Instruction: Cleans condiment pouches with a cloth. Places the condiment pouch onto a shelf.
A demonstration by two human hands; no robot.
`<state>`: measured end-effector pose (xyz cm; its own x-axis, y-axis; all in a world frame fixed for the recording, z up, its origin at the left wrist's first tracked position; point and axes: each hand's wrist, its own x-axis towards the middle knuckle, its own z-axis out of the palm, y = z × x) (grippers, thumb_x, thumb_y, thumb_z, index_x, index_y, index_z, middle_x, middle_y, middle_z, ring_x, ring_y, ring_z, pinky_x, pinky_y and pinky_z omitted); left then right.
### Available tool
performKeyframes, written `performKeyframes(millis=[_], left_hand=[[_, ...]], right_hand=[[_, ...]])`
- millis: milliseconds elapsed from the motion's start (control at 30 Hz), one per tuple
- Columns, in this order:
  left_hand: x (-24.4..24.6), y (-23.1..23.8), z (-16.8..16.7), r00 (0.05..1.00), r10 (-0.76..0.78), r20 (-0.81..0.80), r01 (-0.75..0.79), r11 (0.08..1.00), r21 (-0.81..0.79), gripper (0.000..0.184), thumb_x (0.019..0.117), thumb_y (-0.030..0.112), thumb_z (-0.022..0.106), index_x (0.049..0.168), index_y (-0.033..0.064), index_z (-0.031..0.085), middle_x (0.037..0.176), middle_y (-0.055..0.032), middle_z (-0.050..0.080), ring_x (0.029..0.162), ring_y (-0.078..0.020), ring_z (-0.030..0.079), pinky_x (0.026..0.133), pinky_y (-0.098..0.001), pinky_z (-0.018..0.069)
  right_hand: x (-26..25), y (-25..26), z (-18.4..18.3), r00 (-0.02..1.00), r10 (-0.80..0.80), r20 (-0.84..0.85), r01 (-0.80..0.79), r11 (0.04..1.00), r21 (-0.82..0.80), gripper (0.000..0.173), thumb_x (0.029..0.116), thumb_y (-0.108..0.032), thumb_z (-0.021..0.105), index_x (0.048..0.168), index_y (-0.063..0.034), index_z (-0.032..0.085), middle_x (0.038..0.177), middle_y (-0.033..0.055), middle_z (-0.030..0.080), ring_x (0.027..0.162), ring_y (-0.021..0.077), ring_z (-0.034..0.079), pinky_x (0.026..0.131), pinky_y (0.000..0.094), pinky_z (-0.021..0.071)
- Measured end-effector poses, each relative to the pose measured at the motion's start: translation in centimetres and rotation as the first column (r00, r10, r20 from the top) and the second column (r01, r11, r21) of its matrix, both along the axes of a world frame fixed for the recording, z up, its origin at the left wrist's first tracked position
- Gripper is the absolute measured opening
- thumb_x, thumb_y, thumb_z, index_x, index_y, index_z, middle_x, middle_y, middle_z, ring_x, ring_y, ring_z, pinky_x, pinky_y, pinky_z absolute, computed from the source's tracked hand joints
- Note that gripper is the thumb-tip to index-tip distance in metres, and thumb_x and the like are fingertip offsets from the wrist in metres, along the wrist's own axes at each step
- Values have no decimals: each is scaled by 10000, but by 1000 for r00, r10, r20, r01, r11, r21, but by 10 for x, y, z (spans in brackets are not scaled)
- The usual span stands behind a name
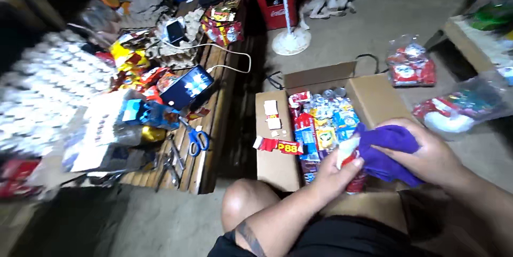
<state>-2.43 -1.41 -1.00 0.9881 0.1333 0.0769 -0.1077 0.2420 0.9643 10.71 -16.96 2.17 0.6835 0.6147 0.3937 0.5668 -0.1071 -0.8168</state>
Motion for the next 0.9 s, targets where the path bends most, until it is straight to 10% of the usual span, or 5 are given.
performKeyframes(millis=[300, 600, 900], left_hand=[[4, 0, -3, 987, 17, 160, -27, 998, 63, 454, 979, 72, 533, 1338, -202, 488, 1294, -261, 611, 1192, -101, 601, 1055, -263, 455], [0, 11, 15, 984, -153, -89, 141, 981, -136, 362, 980, 126, 528, 1237, -129, 511, 1023, -32, 648, 929, 21, 620, 887, -217, 523], [-1, 6, 10, 983, -166, -81, 150, 973, -174, 360, 995, 134, 513, 1237, -132, 504, 1029, -27, 640, 940, 22, 615, 901, -215, 515]], right_hand=[[5, -3, -9, 983, 79, 166, -97, 989, 108, 294, 899, -363, 731, 1140, -214, 648, 1065, -100, 678, 1052, -60, 599, 954, 141, 477], [1, 1, -12, 985, 122, 125, -140, 980, 145, 305, 901, -381, 731, 1158, -243, 638, 1066, -137, 683, 1044, -58, 617, 945, 145, 498], [1, -2, -12, 992, 93, 86, -101, 989, 104, 347, 883, -416, 750, 1156, -237, 632, 1067, -163, 688, 1032, -90, 617, 936, 127, 504]])
